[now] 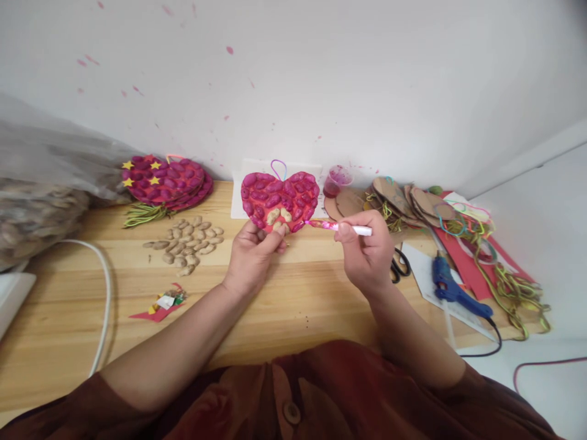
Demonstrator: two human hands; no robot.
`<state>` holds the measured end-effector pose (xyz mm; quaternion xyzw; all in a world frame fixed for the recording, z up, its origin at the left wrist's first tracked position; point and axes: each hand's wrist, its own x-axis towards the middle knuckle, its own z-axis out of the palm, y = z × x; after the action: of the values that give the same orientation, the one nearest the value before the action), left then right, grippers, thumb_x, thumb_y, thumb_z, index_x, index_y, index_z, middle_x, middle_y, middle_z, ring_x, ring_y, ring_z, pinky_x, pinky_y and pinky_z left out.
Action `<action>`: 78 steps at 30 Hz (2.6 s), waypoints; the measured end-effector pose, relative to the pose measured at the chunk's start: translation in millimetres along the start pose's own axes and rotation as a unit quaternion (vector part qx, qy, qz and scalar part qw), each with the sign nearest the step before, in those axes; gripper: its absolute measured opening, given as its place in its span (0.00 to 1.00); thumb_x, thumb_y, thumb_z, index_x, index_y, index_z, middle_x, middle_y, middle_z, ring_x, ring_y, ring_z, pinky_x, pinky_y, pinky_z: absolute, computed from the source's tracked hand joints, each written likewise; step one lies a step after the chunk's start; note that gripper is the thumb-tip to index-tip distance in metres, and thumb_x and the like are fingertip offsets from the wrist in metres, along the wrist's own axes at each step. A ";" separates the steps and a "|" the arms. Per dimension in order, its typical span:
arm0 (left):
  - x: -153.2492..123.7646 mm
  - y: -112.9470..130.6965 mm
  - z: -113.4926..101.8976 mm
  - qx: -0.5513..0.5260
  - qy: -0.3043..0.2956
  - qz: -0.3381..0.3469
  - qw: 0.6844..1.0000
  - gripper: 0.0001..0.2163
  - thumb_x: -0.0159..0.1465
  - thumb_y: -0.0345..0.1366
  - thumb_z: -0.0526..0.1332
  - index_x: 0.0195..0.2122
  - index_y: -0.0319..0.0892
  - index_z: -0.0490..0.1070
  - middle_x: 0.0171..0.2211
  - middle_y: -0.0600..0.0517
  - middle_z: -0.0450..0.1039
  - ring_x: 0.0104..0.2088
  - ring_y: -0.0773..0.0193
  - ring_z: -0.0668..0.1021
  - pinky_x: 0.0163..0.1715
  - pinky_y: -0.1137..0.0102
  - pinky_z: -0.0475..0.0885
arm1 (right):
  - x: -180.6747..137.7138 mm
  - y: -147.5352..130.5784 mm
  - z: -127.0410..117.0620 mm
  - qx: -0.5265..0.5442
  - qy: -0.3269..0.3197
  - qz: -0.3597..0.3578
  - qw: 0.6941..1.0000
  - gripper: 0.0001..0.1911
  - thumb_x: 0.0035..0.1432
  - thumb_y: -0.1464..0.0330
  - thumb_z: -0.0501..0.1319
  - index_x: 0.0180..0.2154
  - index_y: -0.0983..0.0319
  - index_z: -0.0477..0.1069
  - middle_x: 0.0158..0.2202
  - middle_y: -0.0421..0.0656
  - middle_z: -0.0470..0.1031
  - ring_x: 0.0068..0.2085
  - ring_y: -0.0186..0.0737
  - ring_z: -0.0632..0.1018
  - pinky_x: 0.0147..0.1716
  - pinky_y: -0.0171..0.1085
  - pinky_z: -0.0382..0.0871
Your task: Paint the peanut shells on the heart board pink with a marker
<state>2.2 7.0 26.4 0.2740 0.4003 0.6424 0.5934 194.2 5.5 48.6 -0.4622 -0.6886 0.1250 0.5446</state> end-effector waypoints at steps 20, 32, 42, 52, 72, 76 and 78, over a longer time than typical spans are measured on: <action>4.8 -10.7 -5.9 0.059 -0.013 0.066 0.996 0.15 0.53 0.40 0.77 0.36 0.42 0.76 0.27 0.55 0.76 0.23 0.71 0.73 0.25 0.75 0.71 | -2.2 -3.3 -1.3 0.020 -0.006 -0.010 1.000 0.01 0.66 0.69 0.63 0.40 0.58 0.72 0.31 0.38 0.75 0.31 0.36 0.76 0.34 0.39 0.68; 3.4 -7.4 -5.4 0.088 -0.013 0.087 0.992 0.14 0.54 0.40 0.76 0.36 0.41 0.75 0.26 0.55 0.76 0.23 0.71 0.73 0.25 0.75 0.72 | -2.7 -7.8 -0.3 -0.012 -0.019 -0.048 0.999 0.02 0.64 0.71 0.63 0.39 0.59 0.72 0.33 0.39 0.76 0.33 0.35 0.76 0.35 0.38 0.69; 2.9 -8.1 -4.9 0.104 -0.005 0.093 0.990 0.14 0.53 0.40 0.76 0.35 0.42 0.75 0.28 0.54 0.77 0.23 0.71 0.74 0.25 0.75 0.72 | 0.1 -0.3 0.3 -0.003 -0.001 0.011 1.000 0.05 0.67 0.64 0.61 0.39 0.58 0.71 0.30 0.39 0.74 0.31 0.37 0.75 0.34 0.40 0.68; 3.5 -8.1 -5.3 0.125 -0.009 0.107 0.986 0.14 0.54 0.41 0.76 0.36 0.42 0.76 0.30 0.53 0.78 0.23 0.70 0.74 0.25 0.75 0.73 | 0.1 -1.1 -0.4 -0.021 -0.009 -0.014 1.000 0.01 0.65 0.69 0.63 0.39 0.59 0.72 0.33 0.40 0.76 0.32 0.36 0.76 0.35 0.38 0.68; 3.4 -20.4 -16.8 0.247 -0.048 0.179 0.951 0.10 0.60 0.39 0.70 0.42 0.44 0.77 0.34 0.52 0.79 0.36 0.62 0.80 0.39 0.69 0.76 | -3.9 -9.7 5.7 -0.059 -0.019 -0.030 0.998 0.05 0.64 0.65 0.65 0.38 0.57 0.71 0.32 0.39 0.79 0.31 0.36 0.79 0.31 0.37 0.73; 3.7 -20.8 -17.8 0.249 -0.049 0.180 0.950 0.10 0.60 0.38 0.70 0.42 0.44 0.77 0.34 0.52 0.79 0.35 0.63 0.79 0.40 0.69 0.75 | -3.1 -10.0 5.2 -0.085 -0.011 -0.050 0.995 0.05 0.64 0.65 0.66 0.38 0.57 0.71 0.31 0.38 0.79 0.31 0.36 0.79 0.31 0.37 0.72; 4.1 -20.7 -17.6 0.245 -0.048 0.179 0.952 0.10 0.60 0.39 0.70 0.42 0.44 0.77 0.34 0.52 0.79 0.35 0.63 0.79 0.39 0.70 0.75 | -2.0 -9.2 3.7 -0.096 -0.009 -0.051 0.994 0.05 0.64 0.64 0.65 0.37 0.57 0.71 0.31 0.39 0.79 0.30 0.37 0.79 0.31 0.38 0.72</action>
<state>-1.7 7.2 -0.9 0.5086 0.4610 0.6063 0.4016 186.4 0.2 52.2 -0.4751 -0.7251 0.0348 0.4973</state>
